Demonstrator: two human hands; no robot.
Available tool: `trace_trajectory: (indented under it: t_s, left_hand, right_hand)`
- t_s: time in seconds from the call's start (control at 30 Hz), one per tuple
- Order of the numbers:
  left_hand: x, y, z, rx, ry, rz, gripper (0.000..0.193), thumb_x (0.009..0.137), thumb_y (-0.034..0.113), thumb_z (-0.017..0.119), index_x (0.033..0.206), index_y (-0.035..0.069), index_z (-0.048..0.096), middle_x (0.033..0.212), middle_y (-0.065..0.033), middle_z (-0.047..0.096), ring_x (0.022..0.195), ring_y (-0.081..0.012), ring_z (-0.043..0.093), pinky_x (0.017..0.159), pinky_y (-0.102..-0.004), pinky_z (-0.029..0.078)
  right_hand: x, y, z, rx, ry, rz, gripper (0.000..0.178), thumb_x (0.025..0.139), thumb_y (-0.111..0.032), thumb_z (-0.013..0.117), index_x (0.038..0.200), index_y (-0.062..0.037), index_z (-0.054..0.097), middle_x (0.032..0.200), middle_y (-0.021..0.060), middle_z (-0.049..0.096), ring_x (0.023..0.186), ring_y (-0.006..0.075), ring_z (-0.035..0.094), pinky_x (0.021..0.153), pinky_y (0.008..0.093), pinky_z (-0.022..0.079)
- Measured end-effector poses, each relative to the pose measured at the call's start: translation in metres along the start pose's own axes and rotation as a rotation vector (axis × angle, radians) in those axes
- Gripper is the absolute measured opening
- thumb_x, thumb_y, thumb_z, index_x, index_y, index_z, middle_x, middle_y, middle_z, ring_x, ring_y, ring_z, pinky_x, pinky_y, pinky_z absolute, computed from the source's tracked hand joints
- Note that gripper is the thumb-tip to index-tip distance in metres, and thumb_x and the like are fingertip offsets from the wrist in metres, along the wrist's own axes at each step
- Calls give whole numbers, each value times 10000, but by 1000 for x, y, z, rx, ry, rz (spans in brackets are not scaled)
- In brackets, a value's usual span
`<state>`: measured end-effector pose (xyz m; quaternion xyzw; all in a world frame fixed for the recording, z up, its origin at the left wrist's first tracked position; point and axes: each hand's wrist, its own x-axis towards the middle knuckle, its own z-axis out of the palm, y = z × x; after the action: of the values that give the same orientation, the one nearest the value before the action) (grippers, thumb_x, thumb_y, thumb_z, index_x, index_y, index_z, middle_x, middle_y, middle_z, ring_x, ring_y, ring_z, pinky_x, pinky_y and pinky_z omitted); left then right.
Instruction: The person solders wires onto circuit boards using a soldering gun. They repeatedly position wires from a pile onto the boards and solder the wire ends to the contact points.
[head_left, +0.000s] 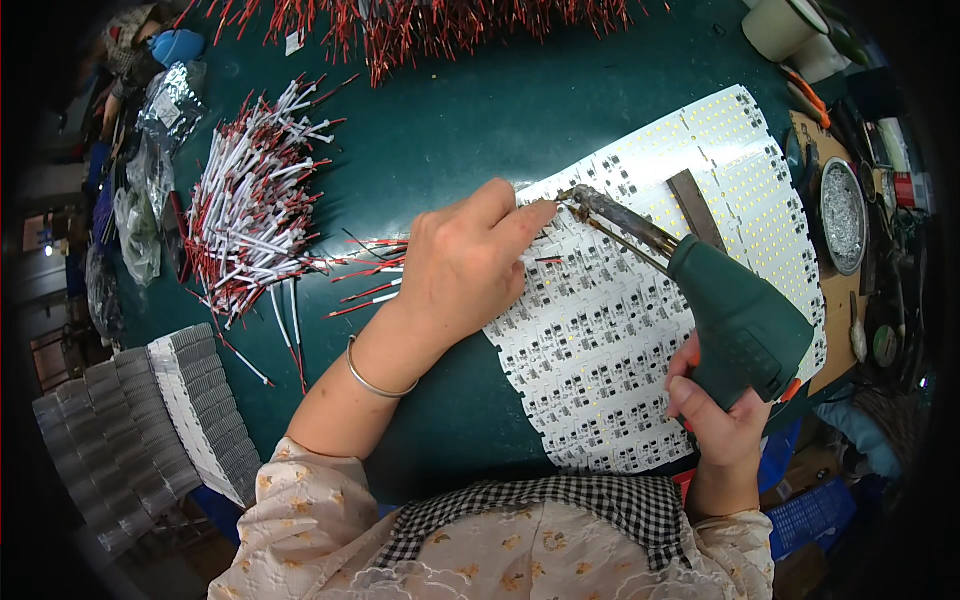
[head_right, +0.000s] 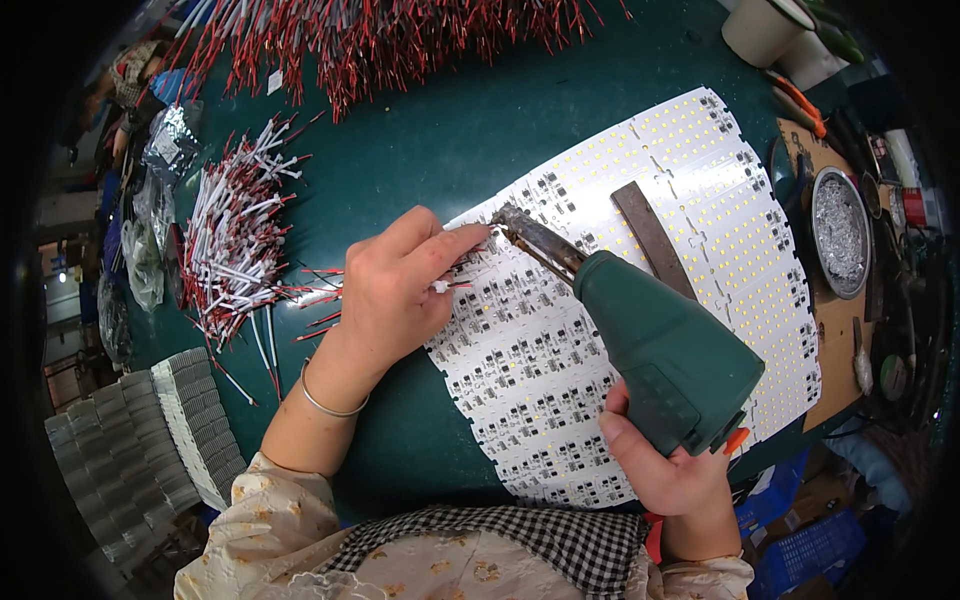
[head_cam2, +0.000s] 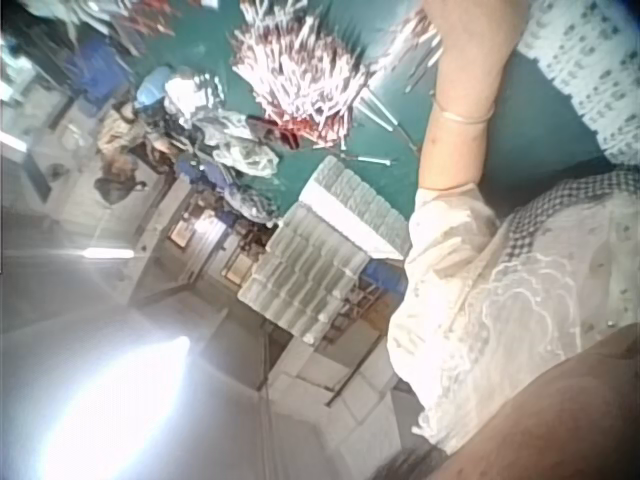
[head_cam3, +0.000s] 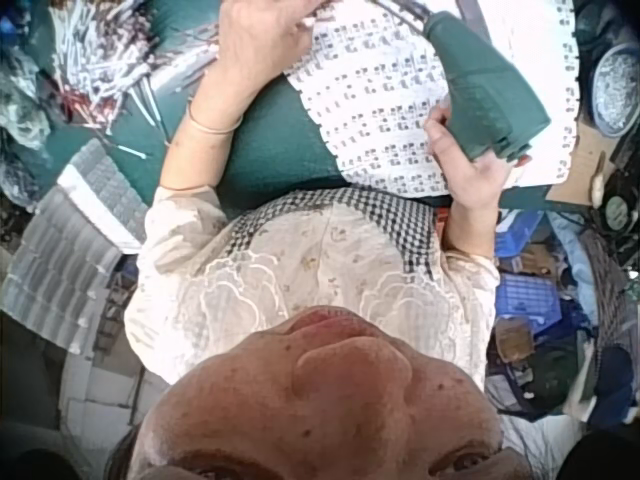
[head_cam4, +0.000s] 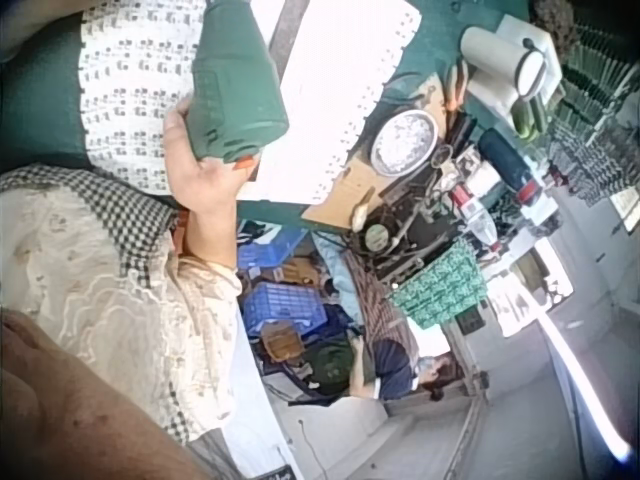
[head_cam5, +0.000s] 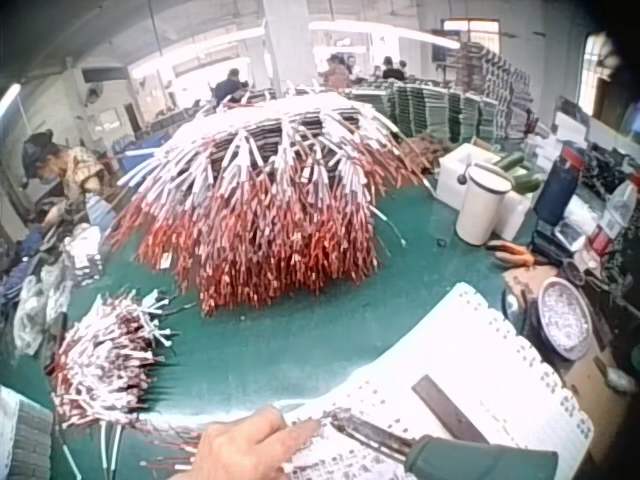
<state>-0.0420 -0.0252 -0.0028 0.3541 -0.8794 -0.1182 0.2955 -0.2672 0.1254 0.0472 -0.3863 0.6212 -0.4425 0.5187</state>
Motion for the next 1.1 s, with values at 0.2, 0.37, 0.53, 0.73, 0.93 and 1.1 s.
trace_trajectory:
  t_s: [0.2,0.37,0.53,0.73,0.93,1.1]
  left_hand:
    - [0,0,1,-2,15,16,374,553,-66,615,901,58,671,688,-57,492,511,-222,535,431,-343,441]
    - [2,1,0,27,4,16,346,572,-61,618,892,58,670,693,-54,499,517,-217,538,432,-340,442]
    - [3,2,1,17,31,26,437,548,-133,602,925,75,679,686,-54,490,541,-206,530,460,-314,424]
    - [4,-21,3,-242,-94,79,480,551,-163,553,951,68,681,692,-62,523,602,-215,548,514,-311,435]
    - [4,-25,6,-310,-78,92,484,544,-167,535,941,67,684,690,-60,533,621,-219,555,525,-317,440]
    - [4,-25,6,-275,-54,118,472,542,-162,537,929,64,685,690,-60,534,621,-216,553,522,-319,439]
  right_hand:
    - [-1,-17,3,211,212,-63,586,697,-108,721,1155,130,444,805,141,572,488,155,551,408,251,468]
    - [-3,-21,5,173,254,-111,616,701,-149,743,1151,144,442,759,138,568,454,146,535,392,250,456]
    - [-14,-12,-5,163,207,-88,611,706,-136,736,1167,143,447,828,154,576,467,138,540,386,232,437]
    - [-14,-13,0,193,170,-65,596,694,-82,706,1186,130,444,1002,180,552,492,147,551,391,226,440]
    - [-18,-8,1,201,168,25,557,699,-27,667,1188,116,443,1037,181,539,555,167,571,426,236,472]
    - [-19,5,-10,163,-18,13,529,707,-1,650,1190,91,456,974,154,562,644,174,587,468,240,504]
